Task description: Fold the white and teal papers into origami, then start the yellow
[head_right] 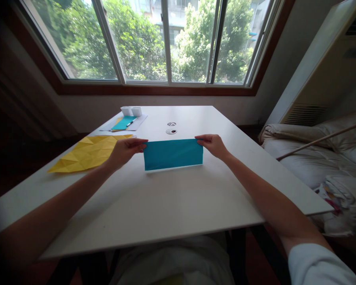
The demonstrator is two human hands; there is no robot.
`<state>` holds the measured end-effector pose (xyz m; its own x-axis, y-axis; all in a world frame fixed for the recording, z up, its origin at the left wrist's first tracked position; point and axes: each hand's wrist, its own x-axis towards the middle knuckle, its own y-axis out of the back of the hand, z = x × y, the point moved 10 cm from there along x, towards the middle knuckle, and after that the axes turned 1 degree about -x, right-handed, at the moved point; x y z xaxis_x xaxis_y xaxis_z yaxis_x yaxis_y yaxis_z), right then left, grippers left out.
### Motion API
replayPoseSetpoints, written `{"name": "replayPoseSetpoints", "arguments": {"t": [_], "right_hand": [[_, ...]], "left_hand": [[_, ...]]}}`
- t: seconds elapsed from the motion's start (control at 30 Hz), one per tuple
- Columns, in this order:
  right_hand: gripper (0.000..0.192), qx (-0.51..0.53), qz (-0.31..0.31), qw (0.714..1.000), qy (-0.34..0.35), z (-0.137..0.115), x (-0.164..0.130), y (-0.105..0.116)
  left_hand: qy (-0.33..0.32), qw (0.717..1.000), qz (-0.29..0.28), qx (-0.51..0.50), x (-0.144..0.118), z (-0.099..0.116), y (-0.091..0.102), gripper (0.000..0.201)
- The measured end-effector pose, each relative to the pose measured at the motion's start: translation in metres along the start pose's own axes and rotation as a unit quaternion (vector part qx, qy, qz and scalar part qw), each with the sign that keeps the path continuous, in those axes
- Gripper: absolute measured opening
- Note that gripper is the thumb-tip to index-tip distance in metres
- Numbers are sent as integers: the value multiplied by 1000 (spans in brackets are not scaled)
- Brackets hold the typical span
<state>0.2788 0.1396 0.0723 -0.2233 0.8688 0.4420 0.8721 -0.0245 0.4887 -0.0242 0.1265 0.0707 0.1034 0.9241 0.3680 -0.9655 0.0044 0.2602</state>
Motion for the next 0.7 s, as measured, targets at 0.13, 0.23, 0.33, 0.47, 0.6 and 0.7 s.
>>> {"name": "replayPoseSetpoints", "arguments": {"t": [0.13,0.23,0.33,0.47,0.6,0.7], "right_hand": [[37,-7,-8,1000,-8,2,1,0],[37,-5,-64,997,-39,9,0,-11],[35,-14,-128,989,-70,19,-5,-25],[31,-41,-154,984,-85,28,-8,-33],[30,-56,-155,982,-89,32,-8,-35],[28,-74,-156,981,-89,32,-8,-36]], "left_hand": [[13,1000,4,4,-1,1,-1,44],[45,999,-18,10,0,-6,-5,41],[95,993,-68,34,-1,-25,-13,39],[107,985,-101,89,-1,-44,-17,37],[77,982,-116,129,-1,-44,-20,35],[44,970,-119,206,-1,-36,-22,32]]}}
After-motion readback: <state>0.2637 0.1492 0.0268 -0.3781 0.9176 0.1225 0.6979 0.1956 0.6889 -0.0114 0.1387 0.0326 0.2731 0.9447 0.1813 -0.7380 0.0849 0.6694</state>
